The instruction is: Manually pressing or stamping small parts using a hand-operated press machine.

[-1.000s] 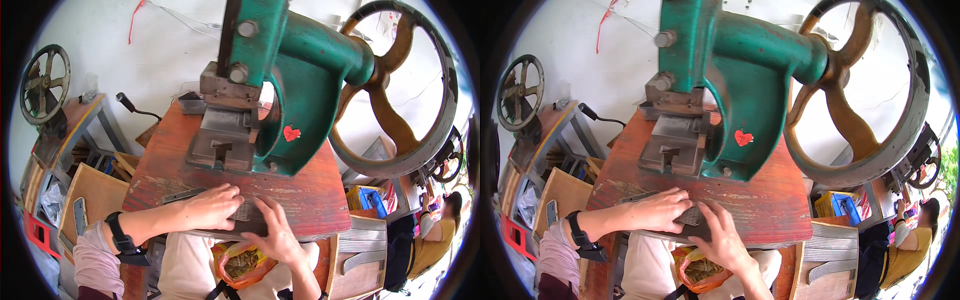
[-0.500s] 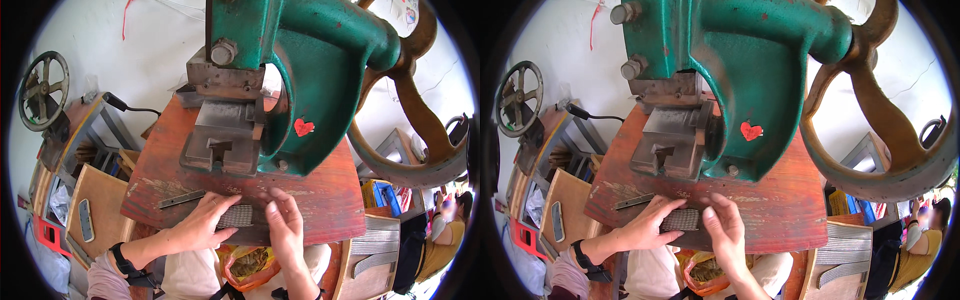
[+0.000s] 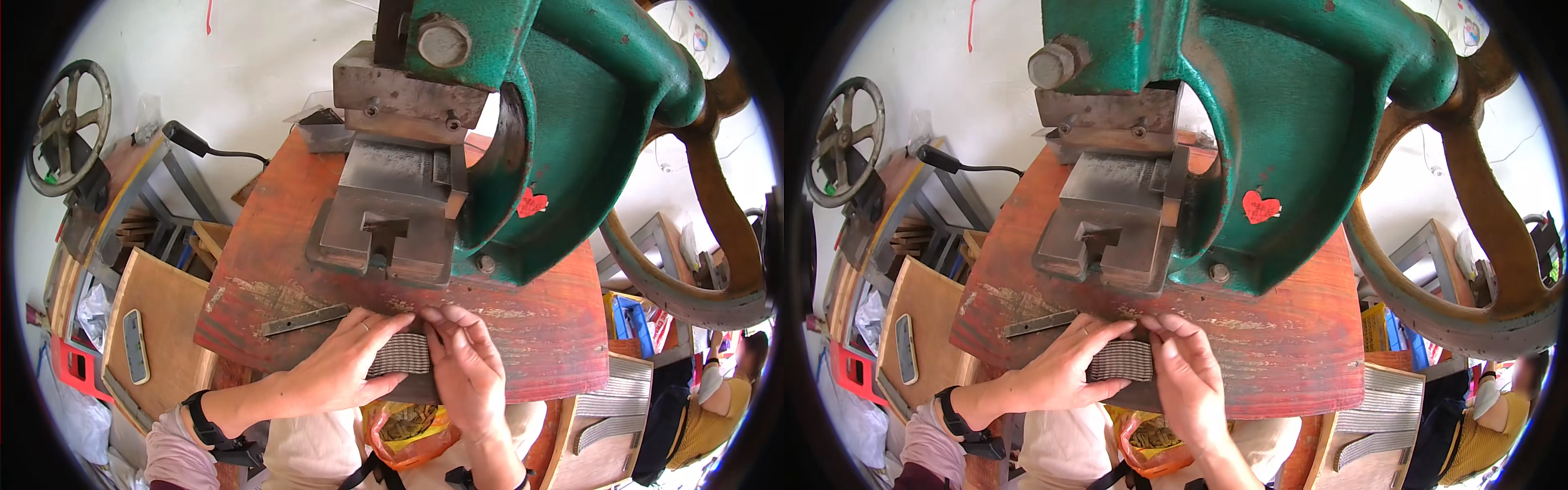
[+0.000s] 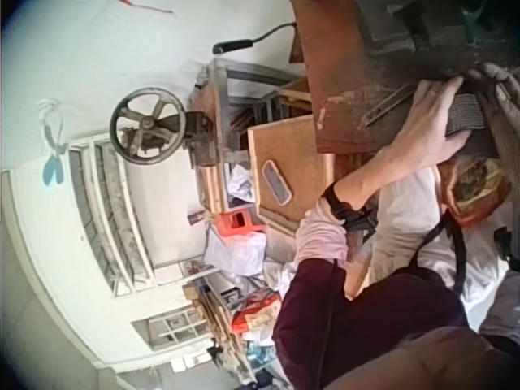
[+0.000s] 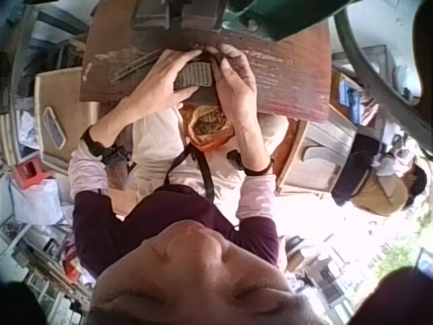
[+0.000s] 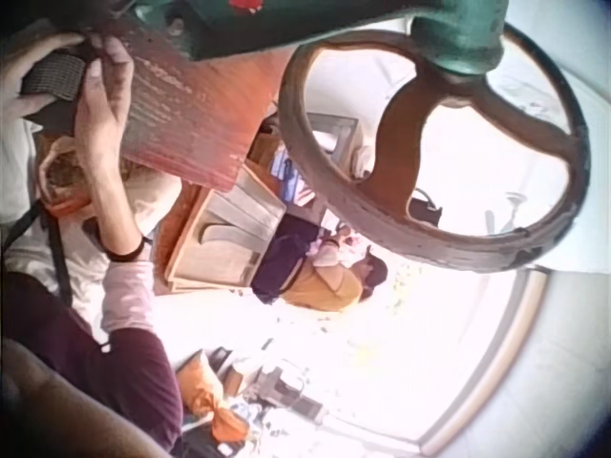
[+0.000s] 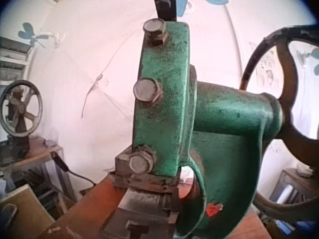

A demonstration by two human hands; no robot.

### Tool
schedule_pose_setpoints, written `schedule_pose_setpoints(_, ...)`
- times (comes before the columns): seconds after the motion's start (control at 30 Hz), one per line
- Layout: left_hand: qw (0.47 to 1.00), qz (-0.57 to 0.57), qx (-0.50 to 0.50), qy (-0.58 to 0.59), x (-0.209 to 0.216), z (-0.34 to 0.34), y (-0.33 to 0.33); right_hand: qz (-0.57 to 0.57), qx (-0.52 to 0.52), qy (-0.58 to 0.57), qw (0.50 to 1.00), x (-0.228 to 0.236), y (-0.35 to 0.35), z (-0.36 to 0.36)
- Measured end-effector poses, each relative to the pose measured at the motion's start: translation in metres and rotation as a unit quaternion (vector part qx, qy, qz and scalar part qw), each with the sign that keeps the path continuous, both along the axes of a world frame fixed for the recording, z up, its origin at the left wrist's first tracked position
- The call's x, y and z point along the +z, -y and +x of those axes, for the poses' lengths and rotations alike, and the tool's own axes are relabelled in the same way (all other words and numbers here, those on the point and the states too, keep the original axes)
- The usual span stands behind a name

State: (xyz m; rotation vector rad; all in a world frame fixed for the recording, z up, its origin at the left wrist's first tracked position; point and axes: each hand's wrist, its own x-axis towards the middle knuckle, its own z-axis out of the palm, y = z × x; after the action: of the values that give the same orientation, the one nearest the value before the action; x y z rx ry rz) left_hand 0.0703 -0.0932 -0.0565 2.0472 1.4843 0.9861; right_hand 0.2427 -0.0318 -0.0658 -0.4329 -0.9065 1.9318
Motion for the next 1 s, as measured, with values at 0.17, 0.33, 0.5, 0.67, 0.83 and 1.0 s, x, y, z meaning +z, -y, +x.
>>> schedule_pose_setpoints(0.17, 1.0, 0.008, -0.01, -0.005, -0.002, -0.002, 0.0, 0.399, 0.049, 0.394, 0.827, 0.022, -0.013, 0.028)
schedule_pose_setpoints(0.33, 0.999, -0.03, 0.02, 0.013, 0.0, -0.002, 0.006, 0.496, 0.073, 0.445, 0.742, 0.021, -0.022, 0.022)
schedule_pose_setpoints(0.5, 0.999, -0.018, 0.032, -0.008, 0.009, -0.005, 0.018, 0.514, 0.054, 0.439, 0.735, 0.02, -0.023, 0.025)
schedule_pose_setpoints(0.67, 0.999, -0.03, 0.041, -0.012, 0.009, -0.004, 0.016, 0.519, 0.037, 0.435, 0.735, 0.015, -0.023, 0.021)
schedule_pose_setpoints(0.83, 0.999, -0.013, 0.026, -0.036, 0.004, -0.005, 0.012, 0.541, 0.031, 0.434, 0.72, 0.015, -0.023, 0.023)
schedule_pose_setpoints(1.0, 0.999, 0.021, 0.021, -0.031, 0.006, -0.011, 0.014, 0.553, -0.002, 0.421, 0.719, 0.019, -0.018, 0.021)
